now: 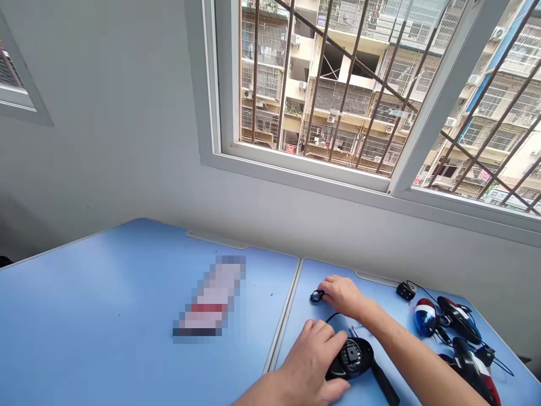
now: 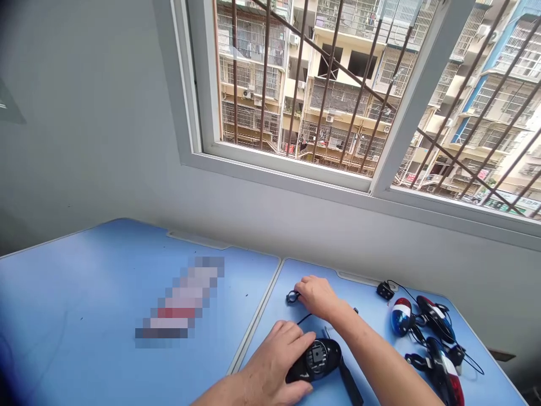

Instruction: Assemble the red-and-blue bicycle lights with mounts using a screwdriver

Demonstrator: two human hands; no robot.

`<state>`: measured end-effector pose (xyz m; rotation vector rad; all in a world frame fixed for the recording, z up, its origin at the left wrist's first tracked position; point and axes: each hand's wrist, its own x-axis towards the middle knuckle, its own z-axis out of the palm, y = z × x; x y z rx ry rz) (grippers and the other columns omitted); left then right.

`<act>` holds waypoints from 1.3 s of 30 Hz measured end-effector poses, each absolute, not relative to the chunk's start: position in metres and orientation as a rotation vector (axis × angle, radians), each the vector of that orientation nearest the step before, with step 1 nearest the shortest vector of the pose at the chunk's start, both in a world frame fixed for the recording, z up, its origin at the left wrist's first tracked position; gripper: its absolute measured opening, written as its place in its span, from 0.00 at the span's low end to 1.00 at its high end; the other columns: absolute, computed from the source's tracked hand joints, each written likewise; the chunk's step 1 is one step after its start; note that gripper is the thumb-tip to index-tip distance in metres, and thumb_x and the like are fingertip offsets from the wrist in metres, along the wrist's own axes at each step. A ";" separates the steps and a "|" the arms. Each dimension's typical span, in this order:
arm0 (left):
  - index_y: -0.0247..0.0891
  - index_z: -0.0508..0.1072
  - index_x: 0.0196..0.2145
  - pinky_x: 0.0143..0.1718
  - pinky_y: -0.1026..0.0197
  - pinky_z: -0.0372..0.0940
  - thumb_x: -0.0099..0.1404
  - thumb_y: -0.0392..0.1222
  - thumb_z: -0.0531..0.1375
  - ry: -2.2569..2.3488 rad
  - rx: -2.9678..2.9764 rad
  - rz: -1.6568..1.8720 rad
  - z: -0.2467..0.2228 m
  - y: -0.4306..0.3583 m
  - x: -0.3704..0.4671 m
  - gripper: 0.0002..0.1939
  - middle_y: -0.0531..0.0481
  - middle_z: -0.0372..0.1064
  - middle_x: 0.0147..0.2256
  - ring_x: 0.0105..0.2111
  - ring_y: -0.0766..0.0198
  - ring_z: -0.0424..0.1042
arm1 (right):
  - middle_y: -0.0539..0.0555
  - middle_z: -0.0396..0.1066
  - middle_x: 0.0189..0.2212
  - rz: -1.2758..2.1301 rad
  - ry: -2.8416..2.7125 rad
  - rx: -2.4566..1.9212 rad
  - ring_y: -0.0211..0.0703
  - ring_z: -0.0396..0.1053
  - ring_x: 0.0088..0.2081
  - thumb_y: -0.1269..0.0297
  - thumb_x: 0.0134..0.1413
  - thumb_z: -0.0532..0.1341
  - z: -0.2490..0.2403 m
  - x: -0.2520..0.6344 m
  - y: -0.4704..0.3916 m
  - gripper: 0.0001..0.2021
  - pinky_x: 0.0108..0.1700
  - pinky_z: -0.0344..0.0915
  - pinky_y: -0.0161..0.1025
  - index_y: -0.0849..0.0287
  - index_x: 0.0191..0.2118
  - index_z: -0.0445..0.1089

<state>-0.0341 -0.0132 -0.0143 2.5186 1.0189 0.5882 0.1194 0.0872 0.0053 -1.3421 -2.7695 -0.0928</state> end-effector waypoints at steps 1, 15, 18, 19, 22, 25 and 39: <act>0.41 0.67 0.38 0.43 0.53 0.59 0.51 0.46 0.65 1.017 2.518 0.587 -0.014 -0.013 -0.034 0.18 0.49 0.65 0.36 0.36 0.56 0.61 | 0.54 0.72 0.32 -0.099 -2.756 -1.327 0.44 0.70 0.35 0.73 0.54 0.60 0.006 0.120 0.086 0.06 0.34 0.59 0.34 0.59 0.38 0.72; 0.42 0.67 0.43 0.42 0.54 0.59 0.49 0.37 0.62 0.955 2.473 0.619 -0.012 -0.011 -0.035 0.21 0.48 0.66 0.36 0.37 0.54 0.63 | 0.57 0.72 0.36 -0.180 -2.336 -1.074 0.43 0.68 0.36 0.72 0.61 0.52 0.012 0.172 0.023 0.10 0.37 0.66 0.38 0.58 0.46 0.65; 0.43 0.66 0.46 0.42 0.53 0.60 0.49 0.34 0.60 0.932 2.479 0.604 -0.010 -0.008 -0.035 0.24 0.48 0.67 0.36 0.38 0.54 0.64 | 0.56 0.72 0.36 -0.214 -2.218 -1.020 0.43 0.68 0.34 0.72 0.61 0.52 0.012 0.182 0.000 0.11 0.36 0.67 0.39 0.56 0.47 0.63; 0.44 0.66 0.47 0.42 0.53 0.60 0.49 0.34 0.59 0.912 2.482 0.607 -0.010 -0.007 -0.034 0.25 0.48 0.67 0.37 0.38 0.53 0.64 | 0.56 0.72 0.36 -0.225 -2.176 -0.993 0.43 0.68 0.34 0.73 0.61 0.53 0.011 0.184 -0.006 0.12 0.35 0.68 0.39 0.55 0.48 0.62; 0.44 0.65 0.49 0.42 0.53 0.61 0.49 0.34 0.58 0.862 2.487 0.633 -0.011 -0.004 -0.033 0.27 0.48 0.68 0.38 0.39 0.52 0.65 | 0.55 0.73 0.35 -0.249 -2.068 -0.926 0.43 0.69 0.33 0.74 0.60 0.54 0.007 0.189 -0.019 0.16 0.34 0.68 0.40 0.54 0.53 0.59; 0.45 0.63 0.50 0.43 0.52 0.61 0.49 0.33 0.59 0.841 2.480 0.624 -0.008 -0.004 -0.032 0.29 0.48 0.68 0.41 0.40 0.52 0.66 | 0.56 0.73 0.36 -0.247 -2.016 -0.899 0.44 0.70 0.34 0.75 0.59 0.54 0.002 0.191 -0.025 0.19 0.34 0.69 0.41 0.54 0.54 0.58; 0.41 0.66 0.51 0.52 0.51 0.63 0.59 0.39 0.58 0.935 2.408 0.780 0.012 -0.002 -0.021 0.21 0.45 0.69 0.48 0.49 0.52 0.66 | 0.56 0.73 0.36 -0.205 -1.972 -0.846 0.44 0.68 0.34 0.77 0.57 0.55 -0.003 0.193 -0.033 0.20 0.35 0.69 0.41 0.55 0.54 0.59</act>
